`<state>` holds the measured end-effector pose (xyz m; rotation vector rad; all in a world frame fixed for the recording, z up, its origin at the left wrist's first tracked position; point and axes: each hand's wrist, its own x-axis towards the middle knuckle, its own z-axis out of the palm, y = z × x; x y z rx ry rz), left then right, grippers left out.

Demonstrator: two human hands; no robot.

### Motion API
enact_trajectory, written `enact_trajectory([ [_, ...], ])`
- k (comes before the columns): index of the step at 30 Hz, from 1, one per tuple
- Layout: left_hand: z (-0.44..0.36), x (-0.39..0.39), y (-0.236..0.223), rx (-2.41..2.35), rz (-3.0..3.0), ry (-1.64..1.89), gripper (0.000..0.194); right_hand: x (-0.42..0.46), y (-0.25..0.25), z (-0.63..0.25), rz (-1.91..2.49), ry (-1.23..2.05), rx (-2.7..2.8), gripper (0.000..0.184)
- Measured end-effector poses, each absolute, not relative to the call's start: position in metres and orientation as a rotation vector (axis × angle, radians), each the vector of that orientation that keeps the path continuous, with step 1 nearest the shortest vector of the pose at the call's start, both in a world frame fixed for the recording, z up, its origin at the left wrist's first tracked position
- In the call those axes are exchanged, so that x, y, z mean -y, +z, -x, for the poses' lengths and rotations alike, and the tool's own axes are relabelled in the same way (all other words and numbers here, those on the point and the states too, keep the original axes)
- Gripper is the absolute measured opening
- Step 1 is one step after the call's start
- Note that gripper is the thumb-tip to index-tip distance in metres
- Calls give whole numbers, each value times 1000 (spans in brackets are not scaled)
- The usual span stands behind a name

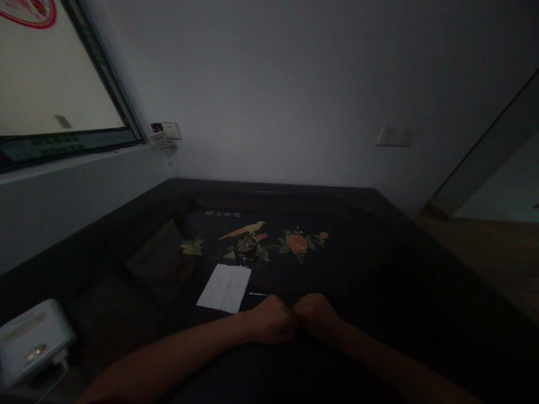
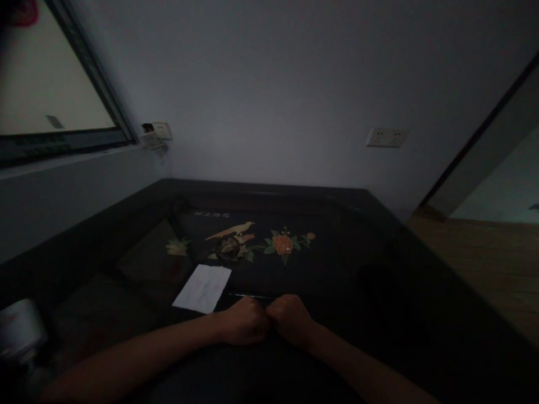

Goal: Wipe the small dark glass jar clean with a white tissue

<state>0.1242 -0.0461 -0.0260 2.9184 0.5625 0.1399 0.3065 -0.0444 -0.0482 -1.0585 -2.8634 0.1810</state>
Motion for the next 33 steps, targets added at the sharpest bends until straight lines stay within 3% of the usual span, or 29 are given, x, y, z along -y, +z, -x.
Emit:
enact_trajectory([
  [12,-118,47,-6,-658,-2787,65,10,44,-46,-308,1058,131,2883,17],
  [33,-121,47,-24,-679,-2795,159,13,45,-48,-306,1060,33,2885,16],
])
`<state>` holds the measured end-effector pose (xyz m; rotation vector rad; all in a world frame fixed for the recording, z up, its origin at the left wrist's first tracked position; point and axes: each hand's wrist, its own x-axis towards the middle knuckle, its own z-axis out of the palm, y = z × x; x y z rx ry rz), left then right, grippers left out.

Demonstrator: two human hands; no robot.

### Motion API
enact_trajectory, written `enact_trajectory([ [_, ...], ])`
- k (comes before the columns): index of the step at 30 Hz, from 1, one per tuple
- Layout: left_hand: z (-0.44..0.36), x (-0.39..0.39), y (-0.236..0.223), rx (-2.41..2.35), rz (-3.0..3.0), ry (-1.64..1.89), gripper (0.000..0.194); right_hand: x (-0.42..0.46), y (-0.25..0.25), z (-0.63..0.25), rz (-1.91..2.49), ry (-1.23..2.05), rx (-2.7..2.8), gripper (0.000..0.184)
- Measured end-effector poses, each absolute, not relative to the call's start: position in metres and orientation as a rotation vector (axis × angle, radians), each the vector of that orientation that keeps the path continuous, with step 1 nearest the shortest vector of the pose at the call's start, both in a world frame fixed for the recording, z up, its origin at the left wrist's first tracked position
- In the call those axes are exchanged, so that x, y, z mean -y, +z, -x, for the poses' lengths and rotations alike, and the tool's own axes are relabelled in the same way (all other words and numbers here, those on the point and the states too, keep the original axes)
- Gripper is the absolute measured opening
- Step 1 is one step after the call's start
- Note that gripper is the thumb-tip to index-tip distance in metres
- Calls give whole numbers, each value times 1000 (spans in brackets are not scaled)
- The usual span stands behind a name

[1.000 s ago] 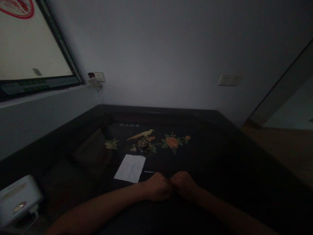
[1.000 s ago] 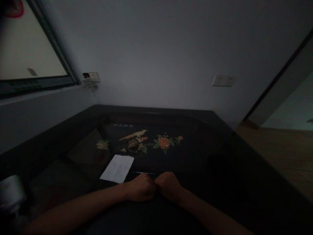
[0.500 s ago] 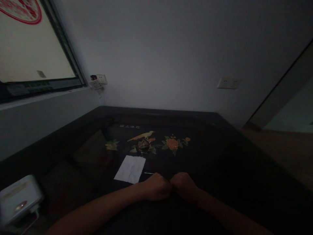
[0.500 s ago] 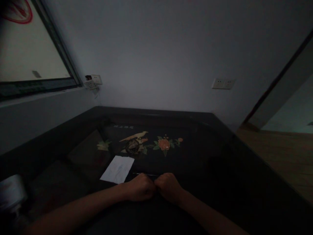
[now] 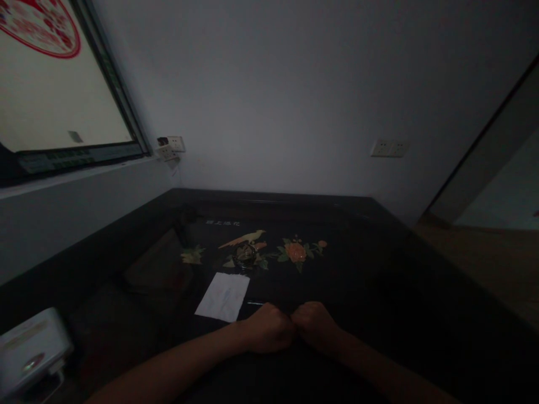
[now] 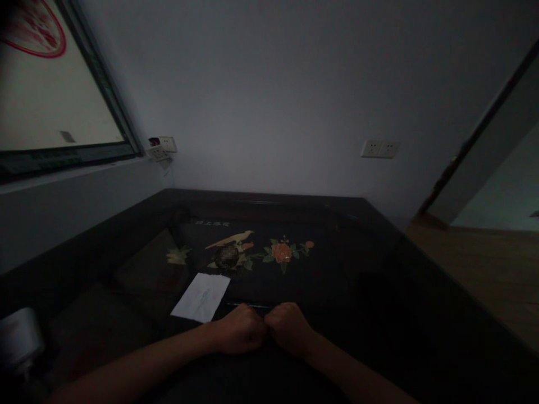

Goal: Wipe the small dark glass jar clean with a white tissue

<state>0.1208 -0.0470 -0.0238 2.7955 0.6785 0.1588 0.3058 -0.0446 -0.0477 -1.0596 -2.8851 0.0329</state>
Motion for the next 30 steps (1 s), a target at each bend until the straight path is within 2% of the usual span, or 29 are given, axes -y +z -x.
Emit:
enact_trajectory([
  [10,-120,48,-18,-688,-2803,108,14,47,-42,-304,1087,52,2906,15],
  [16,-90,40,7,-813,-2727,290,22,36,-39,-308,1110,49,2826,16],
  [19,-58,26,15,-1198,-2608,428,27,24,-29,-300,1142,171,2697,17],
  [21,-34,15,20,-1376,-2477,546,23,13,-22,-287,1183,302,2534,20],
  [24,-1,2,23,-1398,-2348,691,17,-10,-18,-259,1140,551,2239,4],
  [27,26,-7,19,-1464,-2311,653,23,-36,-24,-228,1121,713,1989,46],
  [30,44,-13,10,-1552,-2240,510,40,-57,-33,-203,1128,714,1946,72],
])
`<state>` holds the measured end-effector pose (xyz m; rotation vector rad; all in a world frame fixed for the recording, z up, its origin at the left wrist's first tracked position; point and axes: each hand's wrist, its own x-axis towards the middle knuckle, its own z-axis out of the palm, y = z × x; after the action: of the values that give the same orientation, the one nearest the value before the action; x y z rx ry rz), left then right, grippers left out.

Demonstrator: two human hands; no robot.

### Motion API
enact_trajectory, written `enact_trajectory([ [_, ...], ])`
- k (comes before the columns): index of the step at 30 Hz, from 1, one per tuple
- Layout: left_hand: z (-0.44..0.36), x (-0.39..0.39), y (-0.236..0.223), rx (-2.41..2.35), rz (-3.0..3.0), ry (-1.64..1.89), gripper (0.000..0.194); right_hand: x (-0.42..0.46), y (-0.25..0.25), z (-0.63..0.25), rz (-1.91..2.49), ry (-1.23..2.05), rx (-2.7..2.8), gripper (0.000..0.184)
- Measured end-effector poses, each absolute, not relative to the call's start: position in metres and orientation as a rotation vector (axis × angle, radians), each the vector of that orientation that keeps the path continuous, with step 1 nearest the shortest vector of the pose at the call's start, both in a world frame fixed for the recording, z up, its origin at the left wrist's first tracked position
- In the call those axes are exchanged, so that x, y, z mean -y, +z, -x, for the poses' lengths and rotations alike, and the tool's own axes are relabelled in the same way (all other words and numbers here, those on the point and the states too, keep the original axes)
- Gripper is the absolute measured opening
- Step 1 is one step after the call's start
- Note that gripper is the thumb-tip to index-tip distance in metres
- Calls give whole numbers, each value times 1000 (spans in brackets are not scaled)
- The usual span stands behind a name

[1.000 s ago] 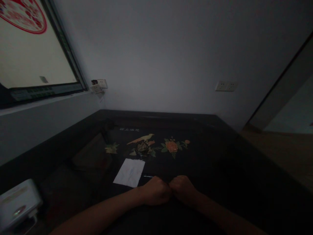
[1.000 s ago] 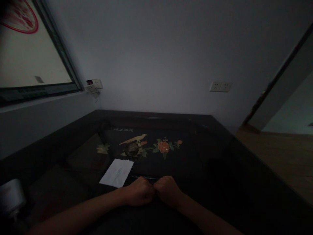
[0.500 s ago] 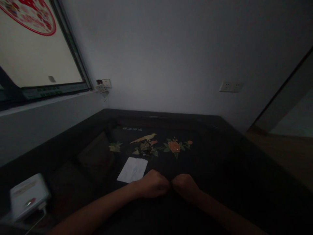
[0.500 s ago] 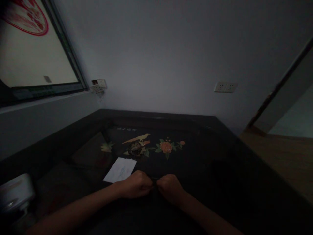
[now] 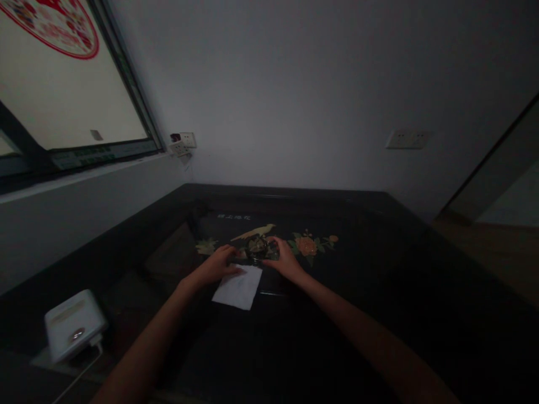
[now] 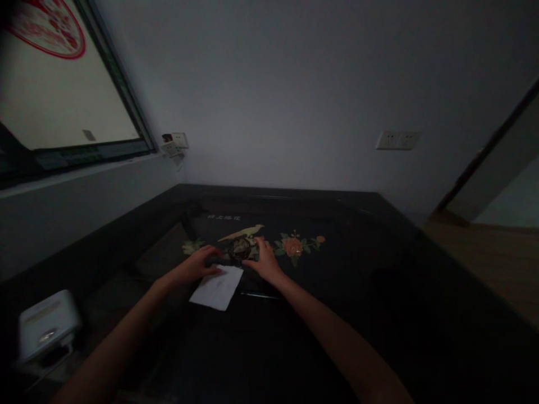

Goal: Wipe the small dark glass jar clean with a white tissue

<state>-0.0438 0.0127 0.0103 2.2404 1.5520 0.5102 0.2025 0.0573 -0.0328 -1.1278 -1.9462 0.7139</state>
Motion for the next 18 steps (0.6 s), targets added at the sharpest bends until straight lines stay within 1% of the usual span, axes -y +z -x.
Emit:
enact_trajectory([
  [3,50,-14,4,-1557,-2232,381,48,-68,-38,-183,1176,679,1978,89],
  [6,46,-13,3,-1562,-2250,319,49,-71,-40,-168,1229,683,2013,102],
  [8,41,-12,2,-1574,-2246,296,47,-72,-40,-161,1261,679,2028,107],
  [10,37,-12,1,-1592,-2229,276,45,-71,-39,-157,1291,666,2033,105],
  [14,31,-13,-3,-1615,-2210,264,39,-73,-39,-153,1310,647,2009,90],
  [16,28,-13,-5,-1604,-2217,286,33,-75,-41,-153,1292,642,1998,84],
  [18,23,-12,-6,-1574,-2225,323,26,-77,-42,-154,1258,635,1992,81],
])
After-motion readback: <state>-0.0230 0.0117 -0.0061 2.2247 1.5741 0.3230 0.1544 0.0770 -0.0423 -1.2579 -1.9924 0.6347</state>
